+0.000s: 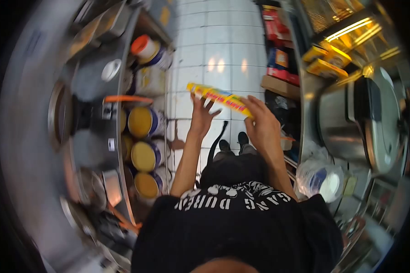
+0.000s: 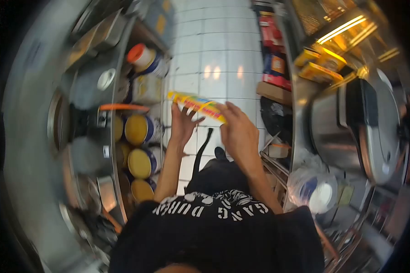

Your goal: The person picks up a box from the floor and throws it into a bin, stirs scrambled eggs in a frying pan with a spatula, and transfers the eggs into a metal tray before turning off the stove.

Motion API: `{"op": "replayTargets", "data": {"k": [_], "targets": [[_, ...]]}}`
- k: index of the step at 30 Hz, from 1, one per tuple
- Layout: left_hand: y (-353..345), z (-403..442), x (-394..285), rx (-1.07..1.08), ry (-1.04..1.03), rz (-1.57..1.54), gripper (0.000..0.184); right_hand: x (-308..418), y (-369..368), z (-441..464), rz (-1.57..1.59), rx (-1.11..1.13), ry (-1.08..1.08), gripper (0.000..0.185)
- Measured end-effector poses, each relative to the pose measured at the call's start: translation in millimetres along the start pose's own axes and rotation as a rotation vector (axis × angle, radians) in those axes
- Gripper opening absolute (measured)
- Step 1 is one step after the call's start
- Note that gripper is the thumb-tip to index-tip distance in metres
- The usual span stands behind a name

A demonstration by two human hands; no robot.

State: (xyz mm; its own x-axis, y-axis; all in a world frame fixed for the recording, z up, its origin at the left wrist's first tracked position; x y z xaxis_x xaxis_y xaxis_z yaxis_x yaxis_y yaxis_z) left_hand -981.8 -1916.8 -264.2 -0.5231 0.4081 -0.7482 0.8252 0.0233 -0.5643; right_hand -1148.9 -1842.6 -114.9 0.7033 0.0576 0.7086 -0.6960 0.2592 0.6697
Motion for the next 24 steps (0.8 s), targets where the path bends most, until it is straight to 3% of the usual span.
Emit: {"op": "replayTargets", "data": {"k": [1,4,7,9,10,12,14,16,19,21,24], "targets": [[-21,0,-25,0.153,-0.063,-0.131,0.066,29,-5,0,-0.029,0.125,0.118,0.049],[-29,-18,-62,0.026,-0.178,-0.341,0.07,78,-12,-8,0.226,0.299,0.33,0.046],[-17,-40,-77,-0.001,-0.246,-0.498,0.069,108,-21,-9,0.415,0.324,0.475,0.045],[-8,-57,-79,0.051,-0.162,-0.548,0.07,119,-31,-8,0.466,0.379,0.564,0.055],[8,-74,-78,-0.212,-0.214,-0.517,0.07,125,-30,-8,0.609,0.416,0.563,0.061],[36,-94,-78,-0.259,-0.271,-0.652,0.068,141,-29,-5,0.779,0.47,0.659,0.074],[56,-121,-75,-0.255,-0.278,-0.817,0.065,156,-31,-6,0.832,0.521,0.737,0.075],[71,-157,-78,-0.283,-0.342,-0.905,0.066,172,-34,-12,1.016,0.516,0.739,0.07],[94,-208,-74,-0.329,-0.419,-1.058,0.069,185,-53,-21,1.243,0.466,0.531,0.052],[112,-242,-65,-0.261,-0.493,-1.004,0.07,191,-76,-23,1.202,0.463,0.456,0.038],[157,-297,5,-0.535,-0.518,-1.014,0.06,180,-140,-48,1.009,0.4,0.235,0.03]]}}
Point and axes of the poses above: each hand's wrist, its own z-axis towards the middle knuckle, its own y-axis out of the back of the hand, x = y × z, the point moved 6 cm from there along z, towards the middle knuckle, and after that the axes turned 2 degrees about y, right-handed, at the moved point
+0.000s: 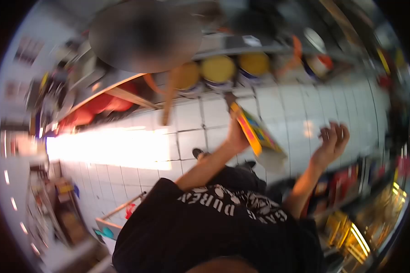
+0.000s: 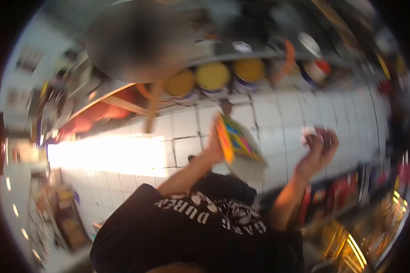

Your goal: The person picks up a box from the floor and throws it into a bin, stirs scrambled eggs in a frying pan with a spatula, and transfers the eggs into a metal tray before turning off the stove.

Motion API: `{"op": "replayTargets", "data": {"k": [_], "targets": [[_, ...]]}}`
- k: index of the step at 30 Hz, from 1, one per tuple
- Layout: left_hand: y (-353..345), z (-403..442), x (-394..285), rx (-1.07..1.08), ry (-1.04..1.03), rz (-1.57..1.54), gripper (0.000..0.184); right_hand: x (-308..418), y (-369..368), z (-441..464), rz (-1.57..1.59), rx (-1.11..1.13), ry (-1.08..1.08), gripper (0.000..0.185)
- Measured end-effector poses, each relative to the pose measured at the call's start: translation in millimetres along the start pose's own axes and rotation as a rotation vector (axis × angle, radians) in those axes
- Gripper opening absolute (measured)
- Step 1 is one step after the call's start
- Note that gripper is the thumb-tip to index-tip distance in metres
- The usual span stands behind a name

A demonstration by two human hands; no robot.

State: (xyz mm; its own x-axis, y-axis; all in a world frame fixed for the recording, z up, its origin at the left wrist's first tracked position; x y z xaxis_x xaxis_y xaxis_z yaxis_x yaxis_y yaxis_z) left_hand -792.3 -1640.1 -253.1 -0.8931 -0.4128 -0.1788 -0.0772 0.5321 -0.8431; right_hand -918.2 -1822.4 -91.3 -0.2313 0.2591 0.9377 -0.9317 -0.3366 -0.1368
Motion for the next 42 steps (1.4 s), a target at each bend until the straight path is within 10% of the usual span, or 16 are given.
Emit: {"op": "replayTargets", "data": {"k": [3,9,18,27,31,33,37,42], "targets": [[156,-16,-38,-0.186,0.173,-0.09,0.056,-91,-40,-47,-0.203,0.016,-0.144,0.031],[349,-181,-245,-0.489,-0.302,-0.45,0.101,-352,-76,-215,-0.803,0.439,-0.871,0.032],[450,-337,-433,-0.434,-0.805,-0.602,0.104,-374,-323,-434,-0.916,1.324,-1.239,0.033],[549,-509,-552,-0.401,-1.269,-0.875,0.086,-214,-772,-737,-0.722,2.529,-0.751,0.057],[611,-581,-547,-0.384,-1.522,-1.032,0.082,-74,-860,-928,-0.127,3.177,-0.594,0.074],[647,-608,-555,-0.428,-1.611,-1.126,0.081,4,-880,-1000,0.227,3.412,-0.056,0.081],[723,-667,-623,-0.418,-1.733,-1.099,0.079,59,-897,-1124,0.444,3.391,0.946,0.089],[785,-775,-741,-0.567,-1.629,-1.217,0.08,92,-978,-1246,0.181,3.203,0.64,0.05]]}}
Point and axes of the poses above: each hand's wrist, its own z-axis towards the middle knuckle, its own y-axis out of the back of the hand, x = y × z, the point moved 6 cm from there along z, towards the middle knuckle, and after that the axes turned 2 degrees about y, right-handed, at the moved point
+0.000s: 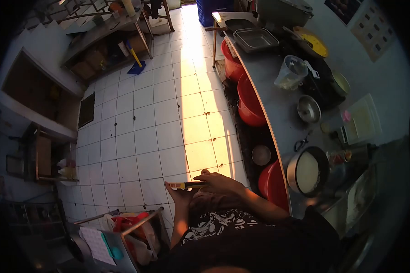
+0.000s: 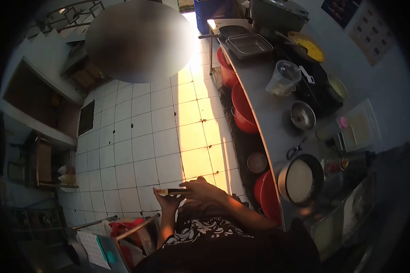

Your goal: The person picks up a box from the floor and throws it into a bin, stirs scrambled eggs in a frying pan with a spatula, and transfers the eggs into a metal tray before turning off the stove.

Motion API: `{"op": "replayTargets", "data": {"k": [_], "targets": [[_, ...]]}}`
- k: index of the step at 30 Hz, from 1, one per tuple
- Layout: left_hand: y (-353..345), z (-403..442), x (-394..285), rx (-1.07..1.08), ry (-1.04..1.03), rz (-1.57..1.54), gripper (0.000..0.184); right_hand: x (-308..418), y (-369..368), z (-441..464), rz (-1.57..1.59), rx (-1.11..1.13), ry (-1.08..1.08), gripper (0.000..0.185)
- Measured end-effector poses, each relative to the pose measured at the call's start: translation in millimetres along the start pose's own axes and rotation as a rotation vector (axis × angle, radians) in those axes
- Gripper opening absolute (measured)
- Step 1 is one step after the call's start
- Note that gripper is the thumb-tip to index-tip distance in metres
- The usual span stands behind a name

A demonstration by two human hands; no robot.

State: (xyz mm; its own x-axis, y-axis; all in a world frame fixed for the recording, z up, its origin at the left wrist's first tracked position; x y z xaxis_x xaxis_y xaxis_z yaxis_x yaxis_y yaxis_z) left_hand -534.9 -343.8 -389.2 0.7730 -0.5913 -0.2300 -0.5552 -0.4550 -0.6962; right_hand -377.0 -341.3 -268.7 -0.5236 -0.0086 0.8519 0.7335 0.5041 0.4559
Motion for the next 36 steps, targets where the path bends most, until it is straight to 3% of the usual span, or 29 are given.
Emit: {"op": "replayTargets", "data": {"k": [1,3,5,7,12,14,17,20,23,26,30,31,33,34,35,36], "targets": [[-34,24,-11,0.136,0.052,0.004,0.083,-6,24,17,0.035,-0.072,0.071,0.044],[-88,70,-30,-0.099,0.113,0.0,0.092,4,96,41,0.165,-0.19,0.021,0.034],[-153,118,-49,-0.063,0.177,0.095,0.103,-31,142,82,0.192,-0.349,0.062,0.03],[-206,172,-69,0.004,0.205,0.25,0.103,-60,190,118,0.229,-0.349,-0.068,0.033],[-306,316,-120,0.06,0.139,0.332,0.09,-118,321,235,0.246,-0.418,-0.12,0.033],[-326,371,-135,-0.037,0.114,0.267,0.088,-150,369,290,0.255,-0.502,-0.132,0.034],[-379,415,-178,-0.144,0.085,0.229,0.074,-142,460,370,0.459,-0.564,-0.025,0.035],[-405,473,-220,-0.153,0.031,0.245,0.064,-132,553,441,0.461,-0.513,-0.136,0.036],[-431,542,-258,-0.261,0.054,0.162,0.049,-154,631,517,0.411,-0.709,0.017,0.036],[-466,631,-302,-0.284,0.08,0.189,0.039,-195,695,577,0.455,-0.839,-0.08,0.036],[-582,762,-346,-0.167,0.144,0.377,0.033,-263,749,633,0.725,-0.928,-0.416,0.037],[-622,791,-355,-0.144,0.139,0.459,0.033,-270,758,644,0.741,-0.959,-0.424,0.037],[-727,846,-352,-0.038,0.174,0.655,0.035,-284,784,647,0.645,-1.256,-0.43,0.037],[-774,872,-349,0.026,0.212,0.775,0.037,-295,787,650,0.731,-1.302,-0.43,0.038],[-818,901,-342,0.124,0.244,0.903,0.036,-293,796,648,0.886,-1.245,-0.563,0.039],[-861,930,-327,0.235,0.282,1.022,0.035,-303,799,648,0.935,-1.296,-0.525,0.039]]}}
Point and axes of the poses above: each hand's wrist, its own z-axis towards the middle knuckle, its own y-axis out of the back of the hand, x = y × z, the point moved 6 cm from there along z, towards the middle knuckle, and after that the axes turned 2 degrees about y, right-handed, at the moved point
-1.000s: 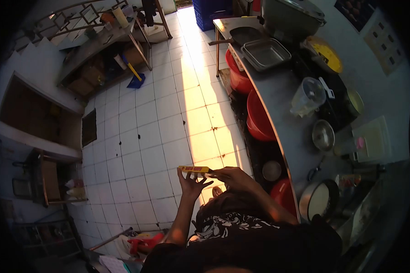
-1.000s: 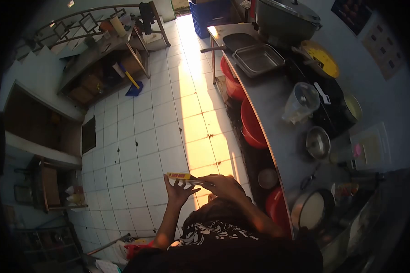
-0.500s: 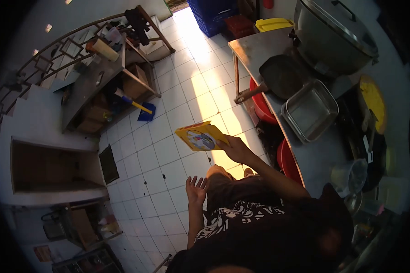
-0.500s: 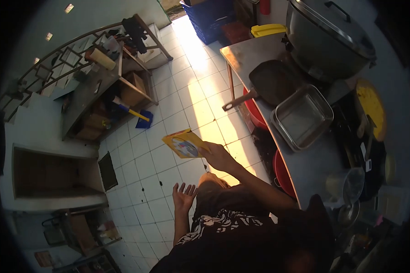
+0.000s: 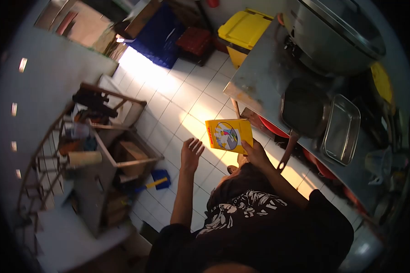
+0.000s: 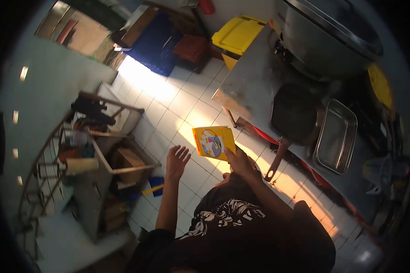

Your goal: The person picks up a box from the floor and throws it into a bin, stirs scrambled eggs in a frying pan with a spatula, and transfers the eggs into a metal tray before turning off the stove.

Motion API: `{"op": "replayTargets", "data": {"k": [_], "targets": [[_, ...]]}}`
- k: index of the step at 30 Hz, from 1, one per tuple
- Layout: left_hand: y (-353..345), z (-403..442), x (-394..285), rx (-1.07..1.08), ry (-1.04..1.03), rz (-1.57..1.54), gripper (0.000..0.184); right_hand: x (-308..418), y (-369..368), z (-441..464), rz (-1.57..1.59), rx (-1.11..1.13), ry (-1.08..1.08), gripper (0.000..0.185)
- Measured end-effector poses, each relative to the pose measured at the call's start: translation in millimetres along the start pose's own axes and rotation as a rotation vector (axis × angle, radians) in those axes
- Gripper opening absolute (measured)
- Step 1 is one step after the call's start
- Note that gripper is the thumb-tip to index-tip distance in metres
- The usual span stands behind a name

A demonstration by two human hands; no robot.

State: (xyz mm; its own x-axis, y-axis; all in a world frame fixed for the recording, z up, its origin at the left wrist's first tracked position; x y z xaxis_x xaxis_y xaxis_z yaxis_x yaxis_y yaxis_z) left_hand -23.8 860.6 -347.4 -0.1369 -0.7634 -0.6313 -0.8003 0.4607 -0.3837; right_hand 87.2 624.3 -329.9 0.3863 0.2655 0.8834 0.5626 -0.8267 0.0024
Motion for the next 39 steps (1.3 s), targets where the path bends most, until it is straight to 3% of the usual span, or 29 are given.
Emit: {"op": "replayTargets", "data": {"k": [3,5,7,9,11,14,19,20,22,24,27,29,32,35,39], "targets": [[-77,111,-85,0.221,-0.004,0.18,0.027,11,-2,32,0.198,-0.15,0.01,0.038],[-121,176,-118,0.28,0.045,0.115,0.021,24,-2,64,0.322,-0.25,0.022,0.037],[-154,230,-134,0.309,0.071,0.135,0.02,39,-2,103,0.295,-0.33,0.065,0.036],[-181,269,-141,0.395,0.17,0.158,0.02,70,-7,145,0.395,-0.208,-0.013,0.036],[-205,306,-151,0.467,0.253,0.137,0.022,101,-10,177,0.425,-0.227,-0.021,0.035],[-248,374,-162,0.447,0.253,0.163,0.024,139,-8,225,0.375,-0.287,0.062,0.032],[-327,516,-156,0.439,0.249,0.569,0.05,128,-21,289,0.409,-0.454,0.039,0.03],[-340,557,-146,0.445,0.276,0.602,0.068,123,-23,300,0.421,-0.526,0.028,0.031],[-371,606,-136,0.414,0.352,0.649,0.074,130,-34,313,0.455,-0.667,-0.023,0.032],[-395,645,-121,0.348,0.416,0.678,0.085,144,-52,324,0.768,-0.687,-0.247,0.031],[-424,702,-108,0.329,0.525,0.642,0.087,151,-70,345,0.599,-0.833,-0.287,0.029],[-438,721,-96,0.449,0.581,0.601,0.084,157,-81,357,0.621,-0.91,-0.331,0.03],[-452,726,-93,0.374,0.578,0.375,0.071,173,-85,372,0.684,-1.102,-0.266,0.036],[-450,738,-91,0.259,0.584,0.393,0.063,173,-88,390,0.813,-1.075,-0.298,0.034],[-508,679,-163,0.289,0.458,0.5,0.055,176,-75,431,1.002,-1.123,-0.138,0.031]]}}
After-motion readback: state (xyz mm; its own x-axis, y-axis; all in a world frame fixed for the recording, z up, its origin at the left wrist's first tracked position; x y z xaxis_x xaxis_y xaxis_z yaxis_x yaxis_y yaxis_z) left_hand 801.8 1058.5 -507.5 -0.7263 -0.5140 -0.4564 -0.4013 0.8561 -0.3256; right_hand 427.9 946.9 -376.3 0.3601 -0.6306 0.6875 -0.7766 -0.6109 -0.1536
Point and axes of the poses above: each hand's wrist, its own z-axis towards the middle knuckle, its own y-axis out of the back of the hand, x = y × z, the point moved 6 cm from there along z, towards the middle knuckle, and after that the axes turned 2 degrees about y, right-handed, at the moved point
